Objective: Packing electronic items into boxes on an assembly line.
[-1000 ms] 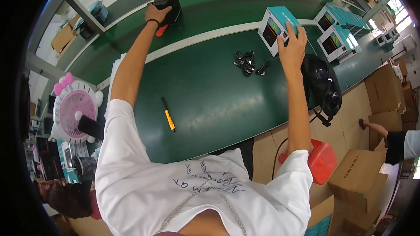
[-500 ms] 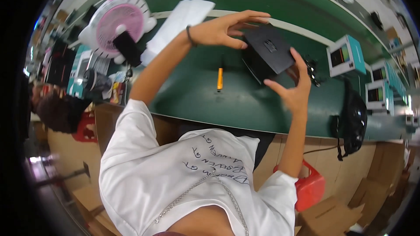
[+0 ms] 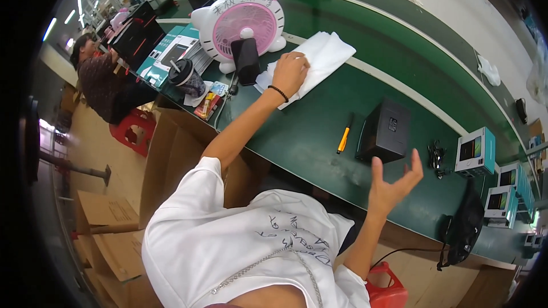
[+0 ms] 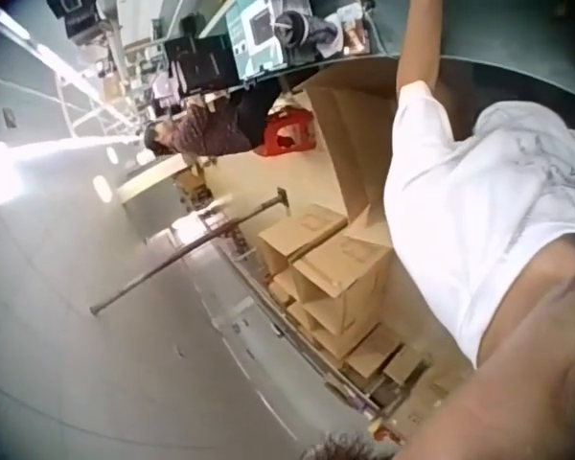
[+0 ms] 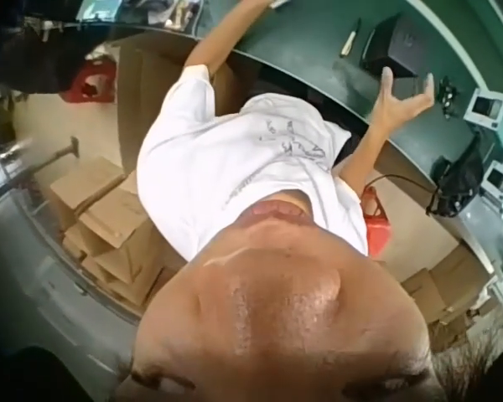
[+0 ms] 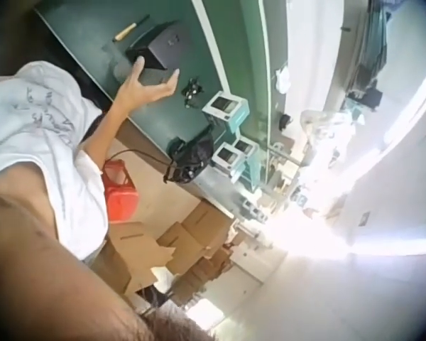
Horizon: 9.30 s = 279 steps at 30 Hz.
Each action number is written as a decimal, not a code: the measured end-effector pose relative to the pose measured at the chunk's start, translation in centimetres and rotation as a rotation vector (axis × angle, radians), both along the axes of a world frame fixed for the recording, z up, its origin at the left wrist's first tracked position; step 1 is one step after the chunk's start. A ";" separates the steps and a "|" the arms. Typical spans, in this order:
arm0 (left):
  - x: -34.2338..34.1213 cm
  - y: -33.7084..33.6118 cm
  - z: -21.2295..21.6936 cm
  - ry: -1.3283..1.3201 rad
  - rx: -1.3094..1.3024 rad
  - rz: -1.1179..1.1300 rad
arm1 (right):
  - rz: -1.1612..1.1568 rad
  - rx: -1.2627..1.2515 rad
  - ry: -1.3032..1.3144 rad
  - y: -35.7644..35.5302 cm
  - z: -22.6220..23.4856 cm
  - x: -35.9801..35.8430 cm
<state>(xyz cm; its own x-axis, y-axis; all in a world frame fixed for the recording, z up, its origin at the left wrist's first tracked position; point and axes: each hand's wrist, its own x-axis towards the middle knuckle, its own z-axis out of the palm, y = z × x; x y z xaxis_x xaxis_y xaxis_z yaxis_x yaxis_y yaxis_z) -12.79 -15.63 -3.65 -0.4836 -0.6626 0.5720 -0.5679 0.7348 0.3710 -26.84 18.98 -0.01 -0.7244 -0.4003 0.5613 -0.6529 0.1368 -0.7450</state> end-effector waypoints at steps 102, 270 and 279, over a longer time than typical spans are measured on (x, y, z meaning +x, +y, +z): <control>0.4 31.3 0.6 0.028 1.914 -1.232 | 0.058 -0.885 -0.720 21.2 2.2 -0.2; -5.4 13.5 0.4 0.596 1.801 -0.749 | 0.651 -0.255 -0.888 -13.1 -4.3 -16.7; -1.5 14.6 3.4 0.435 0.836 -0.413 | 0.904 -0.296 -1.011 -23.6 -4.8 -12.4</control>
<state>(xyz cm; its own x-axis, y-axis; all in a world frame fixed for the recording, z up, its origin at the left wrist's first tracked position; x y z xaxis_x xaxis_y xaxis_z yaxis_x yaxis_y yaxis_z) -14.34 -1.02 -0.22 -0.6252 -0.7584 0.1843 -0.0240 0.2547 0.9667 -39.22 -4.67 -4.80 -0.4188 -0.9026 0.0998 0.4054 -0.2843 -0.8688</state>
